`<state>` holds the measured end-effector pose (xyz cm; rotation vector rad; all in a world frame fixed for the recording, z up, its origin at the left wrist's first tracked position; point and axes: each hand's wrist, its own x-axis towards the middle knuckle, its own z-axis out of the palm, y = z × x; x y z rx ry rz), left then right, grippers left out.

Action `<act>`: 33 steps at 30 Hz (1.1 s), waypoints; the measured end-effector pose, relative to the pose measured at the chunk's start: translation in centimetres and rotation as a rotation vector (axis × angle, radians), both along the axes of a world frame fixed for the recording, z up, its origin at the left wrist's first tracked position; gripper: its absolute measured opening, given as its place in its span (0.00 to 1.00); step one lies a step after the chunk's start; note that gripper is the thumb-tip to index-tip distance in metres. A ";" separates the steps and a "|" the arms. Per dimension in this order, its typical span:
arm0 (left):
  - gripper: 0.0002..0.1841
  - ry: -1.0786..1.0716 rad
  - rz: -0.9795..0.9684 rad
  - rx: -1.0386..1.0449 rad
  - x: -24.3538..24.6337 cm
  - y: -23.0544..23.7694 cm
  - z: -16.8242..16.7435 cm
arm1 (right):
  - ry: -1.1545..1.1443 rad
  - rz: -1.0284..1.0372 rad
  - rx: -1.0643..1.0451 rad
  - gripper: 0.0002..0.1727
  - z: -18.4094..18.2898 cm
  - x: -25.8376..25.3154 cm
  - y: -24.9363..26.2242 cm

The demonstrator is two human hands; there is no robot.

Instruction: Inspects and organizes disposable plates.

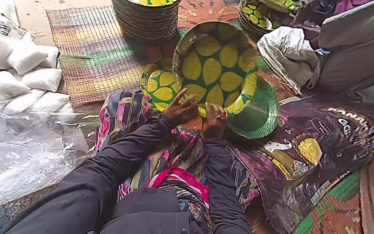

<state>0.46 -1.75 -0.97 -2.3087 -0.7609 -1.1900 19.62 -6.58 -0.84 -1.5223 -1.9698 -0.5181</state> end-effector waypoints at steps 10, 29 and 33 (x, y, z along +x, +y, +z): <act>0.12 0.447 0.457 -1.439 -1.0 3.4 0.9 | 0.066 -0.559 -0.753 0.33 -0.6 3.2 0.4; 0.38 0.071 0.003 -0.880 -0.4 1.9 -1.2 | 0.293 -0.573 0.176 0.13 1.8 6.5 -2.0; 0.18 -0.215 0.047 0.004 0.3 1.0 -1.4 | 0.192 -0.162 0.561 0.08 2.0 4.2 -1.3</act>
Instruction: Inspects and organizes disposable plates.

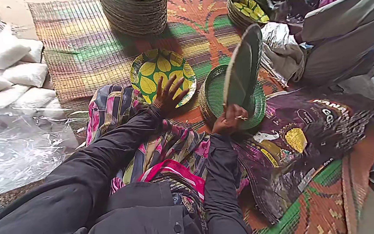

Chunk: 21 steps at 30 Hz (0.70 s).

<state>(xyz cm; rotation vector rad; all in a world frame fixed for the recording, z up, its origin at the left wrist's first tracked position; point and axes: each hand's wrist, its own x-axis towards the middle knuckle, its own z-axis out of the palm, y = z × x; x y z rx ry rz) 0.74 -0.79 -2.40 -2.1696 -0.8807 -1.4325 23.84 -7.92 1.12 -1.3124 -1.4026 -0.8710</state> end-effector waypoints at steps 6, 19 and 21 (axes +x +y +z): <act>0.18 0.236 0.080 0.067 0.0 -1.6 0.8 | -0.180 0.362 -0.482 0.18 -1.7 -5.0 0.6; 0.13 0.631 0.194 -1.489 -1.1 1.9 1.7 | 0.210 -0.325 -1.365 0.19 0.4 1.0 0.7; 0.13 0.625 0.182 -1.468 -1.0 1.9 1.3 | 0.249 -0.292 -1.349 0.16 1.2 1.3 0.5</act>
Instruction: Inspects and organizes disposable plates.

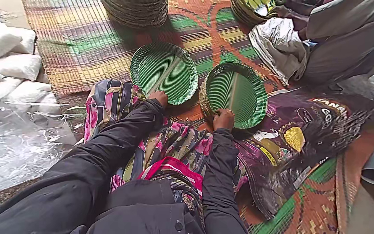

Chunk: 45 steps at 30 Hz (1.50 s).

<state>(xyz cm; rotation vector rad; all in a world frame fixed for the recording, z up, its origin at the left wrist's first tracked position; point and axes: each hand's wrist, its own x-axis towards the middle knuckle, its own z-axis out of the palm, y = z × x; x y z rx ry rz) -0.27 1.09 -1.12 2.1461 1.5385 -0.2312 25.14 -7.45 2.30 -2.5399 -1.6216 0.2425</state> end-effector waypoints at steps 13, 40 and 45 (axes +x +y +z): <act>0.32 -0.091 0.023 0.046 -0.2 0.0 -0.4 | 0.229 -0.090 0.266 0.24 -1.2 2.0 -0.5; 0.14 0.122 0.114 0.023 0.8 -1.4 1.1 | -0.066 0.023 -0.028 0.23 -2.9 -0.2 0.7; 0.16 -0.013 0.069 -0.001 0.1 -0.6 0.5 | 0.007 -0.007 0.004 0.18 -1.5 -0.2 0.8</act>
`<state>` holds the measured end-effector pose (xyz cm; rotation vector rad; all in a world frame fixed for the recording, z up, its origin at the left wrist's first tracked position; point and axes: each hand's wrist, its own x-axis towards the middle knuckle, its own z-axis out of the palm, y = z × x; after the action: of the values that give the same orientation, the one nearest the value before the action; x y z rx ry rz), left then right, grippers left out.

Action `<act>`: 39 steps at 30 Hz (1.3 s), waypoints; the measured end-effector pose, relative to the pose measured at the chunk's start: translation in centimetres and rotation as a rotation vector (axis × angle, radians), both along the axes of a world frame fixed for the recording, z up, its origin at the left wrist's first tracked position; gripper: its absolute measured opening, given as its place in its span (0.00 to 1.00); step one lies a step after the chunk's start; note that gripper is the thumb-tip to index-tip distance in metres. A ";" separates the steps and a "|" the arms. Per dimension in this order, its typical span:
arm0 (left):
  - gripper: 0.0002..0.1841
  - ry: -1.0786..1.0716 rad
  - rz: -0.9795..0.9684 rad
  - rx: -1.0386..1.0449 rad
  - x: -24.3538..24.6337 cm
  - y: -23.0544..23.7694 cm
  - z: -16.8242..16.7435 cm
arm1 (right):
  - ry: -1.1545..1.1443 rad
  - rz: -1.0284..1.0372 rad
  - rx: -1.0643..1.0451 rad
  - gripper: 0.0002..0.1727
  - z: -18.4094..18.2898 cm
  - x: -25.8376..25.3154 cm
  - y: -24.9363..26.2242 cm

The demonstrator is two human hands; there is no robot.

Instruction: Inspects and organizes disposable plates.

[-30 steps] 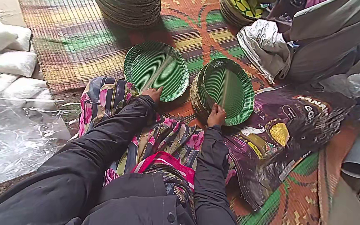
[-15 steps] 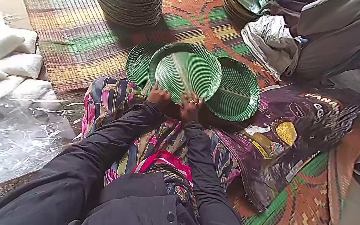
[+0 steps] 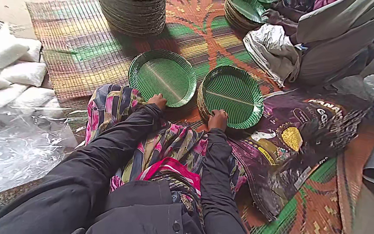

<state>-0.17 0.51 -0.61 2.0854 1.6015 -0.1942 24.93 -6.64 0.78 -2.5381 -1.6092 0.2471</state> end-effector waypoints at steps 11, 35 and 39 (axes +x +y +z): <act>0.46 -0.629 -0.103 0.923 -0.7 -0.6 -1.8 | -0.330 0.236 1.125 0.15 -0.8 1.5 -1.5; 0.11 0.085 0.024 -0.028 0.1 -0.6 1.0 | -0.096 0.016 -0.028 0.20 0.4 -1.3 -0.1; 0.26 -0.112 -0.059 0.200 -0.6 -0.6 -0.5 | -0.065 0.028 0.158 0.20 0.9 -0.7 -1.6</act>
<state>-0.78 -0.05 -1.08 2.2517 1.5486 0.0655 24.22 -8.23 1.64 -2.4305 -1.6178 0.0389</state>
